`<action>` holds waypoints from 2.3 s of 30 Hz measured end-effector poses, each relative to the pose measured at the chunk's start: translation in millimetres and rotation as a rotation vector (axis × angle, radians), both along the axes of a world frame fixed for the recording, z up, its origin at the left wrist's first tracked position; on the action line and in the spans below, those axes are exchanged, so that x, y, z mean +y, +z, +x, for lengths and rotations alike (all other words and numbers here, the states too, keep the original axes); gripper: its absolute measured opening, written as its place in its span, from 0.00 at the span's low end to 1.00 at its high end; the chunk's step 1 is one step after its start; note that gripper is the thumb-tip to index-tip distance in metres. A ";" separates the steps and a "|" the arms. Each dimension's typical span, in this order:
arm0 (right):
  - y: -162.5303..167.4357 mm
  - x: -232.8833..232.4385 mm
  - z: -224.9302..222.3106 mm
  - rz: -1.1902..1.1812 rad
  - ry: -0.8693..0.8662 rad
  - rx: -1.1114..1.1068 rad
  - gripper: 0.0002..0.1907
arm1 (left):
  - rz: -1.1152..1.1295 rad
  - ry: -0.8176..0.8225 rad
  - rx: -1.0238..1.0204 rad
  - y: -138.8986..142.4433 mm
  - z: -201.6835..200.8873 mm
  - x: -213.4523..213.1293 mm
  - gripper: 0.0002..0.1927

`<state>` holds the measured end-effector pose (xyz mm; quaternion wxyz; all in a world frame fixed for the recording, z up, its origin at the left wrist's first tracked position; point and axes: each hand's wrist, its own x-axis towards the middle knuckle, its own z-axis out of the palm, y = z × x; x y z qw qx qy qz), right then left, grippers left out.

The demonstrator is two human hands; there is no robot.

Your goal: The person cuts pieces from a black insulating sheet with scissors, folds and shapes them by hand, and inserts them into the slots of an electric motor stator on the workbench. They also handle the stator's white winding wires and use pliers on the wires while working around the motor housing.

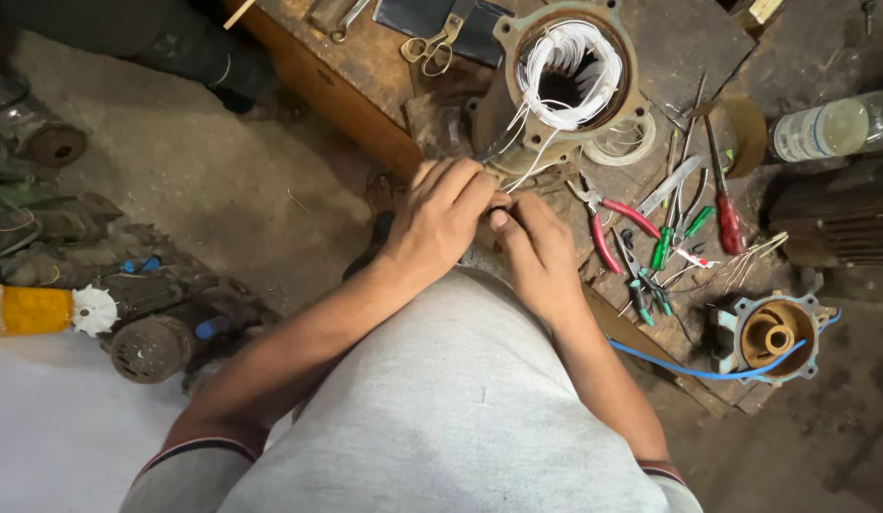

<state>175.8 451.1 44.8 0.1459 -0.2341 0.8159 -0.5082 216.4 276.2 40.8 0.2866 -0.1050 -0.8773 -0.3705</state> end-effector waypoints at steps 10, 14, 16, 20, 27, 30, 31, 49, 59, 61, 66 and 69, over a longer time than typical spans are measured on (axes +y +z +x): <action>-1.4 52.6 -20.5 -0.871 0.244 -0.314 0.21 | 0.335 -0.089 -0.383 9.9 -9.2 -2.8 0.09; 12.8 46.9 -26.4 -0.802 -0.052 -0.558 0.17 | 0.241 -0.109 -0.228 16.0 5.3 -0.1 0.09; 16.4 40.3 -26.9 -0.716 0.015 -0.640 0.17 | 0.210 -0.111 -0.198 16.7 8.8 3.0 0.09; 22.0 41.0 -26.7 -1.055 0.002 -0.607 0.16 | 0.176 -0.114 -0.302 15.3 10.9 2.6 0.18; 16.3 57.9 -24.6 -1.179 -0.053 -0.552 0.16 | 0.029 0.081 -0.112 16.8 36.1 -3.3 0.09; 6.7 57.4 -12.4 -1.085 -0.053 -0.551 0.16 | 0.442 -0.047 -0.387 16.6 46.5 -3.0 0.08; 4.0 56.8 -7.2 -1.038 -0.050 -0.542 0.16 | 0.461 -0.039 -0.432 17.2 50.0 -4.0 0.08; 13.5 32.8 38.4 0.029 0.086 0.226 0.16 | 0.389 -0.075 -0.239 25.8 67.8 -1.4 0.10; 16.8 34.1 42.7 -0.046 0.123 0.160 0.14 | 0.500 -0.073 -0.339 18.1 60.6 -2.7 0.07; 12.8 35.4 41.2 -0.067 0.086 0.140 0.15 | 0.530 -0.092 -0.378 17.9 62.3 -4.8 0.06; -0.7 28.9 33.4 -0.126 0.062 0.067 0.12 | 0.541 -0.128 -0.401 21.9 66.3 -9.1 0.07; -6.7 25.0 32.5 -0.144 0.015 -0.058 0.12 | 0.758 -0.142 -0.498 25.4 66.1 -7.8 0.17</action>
